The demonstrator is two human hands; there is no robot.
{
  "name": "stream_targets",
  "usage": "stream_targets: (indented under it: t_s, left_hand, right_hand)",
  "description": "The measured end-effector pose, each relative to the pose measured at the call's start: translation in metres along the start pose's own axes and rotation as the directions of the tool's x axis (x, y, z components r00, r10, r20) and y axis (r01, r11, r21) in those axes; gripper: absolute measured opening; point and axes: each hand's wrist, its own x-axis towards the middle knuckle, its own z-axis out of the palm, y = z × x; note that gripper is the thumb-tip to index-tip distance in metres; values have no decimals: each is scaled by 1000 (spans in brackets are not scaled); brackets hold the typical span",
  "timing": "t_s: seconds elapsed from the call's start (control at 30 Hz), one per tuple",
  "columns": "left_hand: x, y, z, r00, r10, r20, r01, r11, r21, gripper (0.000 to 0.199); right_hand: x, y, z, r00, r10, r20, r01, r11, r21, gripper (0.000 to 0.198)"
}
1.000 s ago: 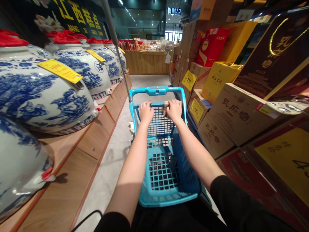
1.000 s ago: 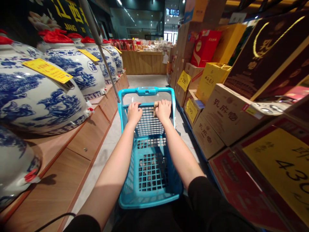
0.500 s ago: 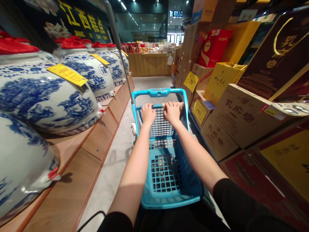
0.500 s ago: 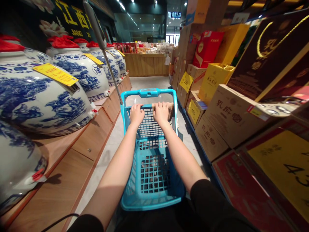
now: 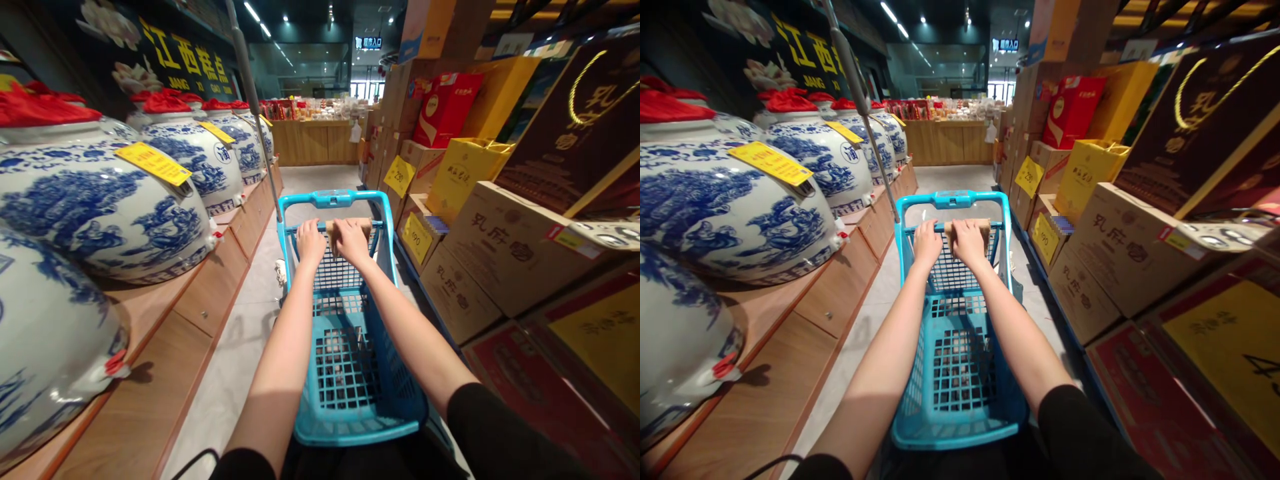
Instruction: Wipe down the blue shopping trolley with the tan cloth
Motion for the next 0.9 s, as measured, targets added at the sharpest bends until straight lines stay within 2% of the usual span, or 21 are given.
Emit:
stream_targets:
  t_s: [0.07, 0.13, 0.23, 0.3, 0.37, 0.43, 0.53, 0.6, 0.67, 0.8, 0.83, 0.9]
  left_hand:
    - [-2, 5, 2, 999, 15, -32, -15, 1000, 11, 58]
    - [-4, 15, 7, 996, 90, -26, -89, 996, 24, 61]
    - [-10, 35, 17, 950, 284, 129, -288, 958, 14, 61]
    - [-13, 43, 20, 913, 360, 192, -368, 930, 10, 58]
    - [-14, 44, 17, 933, 324, 156, -335, 941, 44, 54]
    - [-13, 35, 10, 977, 198, 79, -205, 974, 92, 50]
    - [-10, 17, -3, 1000, 8, -23, -4, 989, 147, 48]
    - [-9, 11, -5, 998, -43, -48, 50, 986, 160, 50]
    - [-10, 14, 0, 1000, -16, -6, 17, 988, 152, 55]
    - [-11, 26, 11, 980, 166, 107, -177, 979, 97, 55]
    - [-10, 25, 10, 981, 170, 97, -179, 979, 96, 52]
    - [-8, 18, 6, 995, 99, 32, -102, 989, 110, 50]
  right_hand:
    - [2, -3, 8, 999, -52, -8, 53, 993, 109, 79]
    - [4, 1, 13, 997, -34, -72, 52, 962, 268, 89]
    - [8, 16, 13, 963, 137, -232, -2, 863, 505, 93]
    - [10, 29, 10, 900, 298, -317, -57, 803, 593, 92]
    - [10, 41, 7, 836, 416, -359, -106, 763, 638, 89]
    - [11, 49, 5, 792, 478, -380, -129, 739, 661, 84]
    - [11, 54, 5, 758, 514, -401, -133, 725, 676, 76]
    - [12, 53, 7, 760, 520, -390, -141, 718, 682, 74]
    - [12, 50, 8, 775, 511, -373, -148, 720, 678, 72]
    - [11, 47, 7, 797, 470, -380, -133, 749, 649, 70]
    - [11, 47, 6, 795, 469, -385, -131, 752, 646, 70]
    - [10, 48, 3, 784, 482, -392, -135, 748, 650, 68]
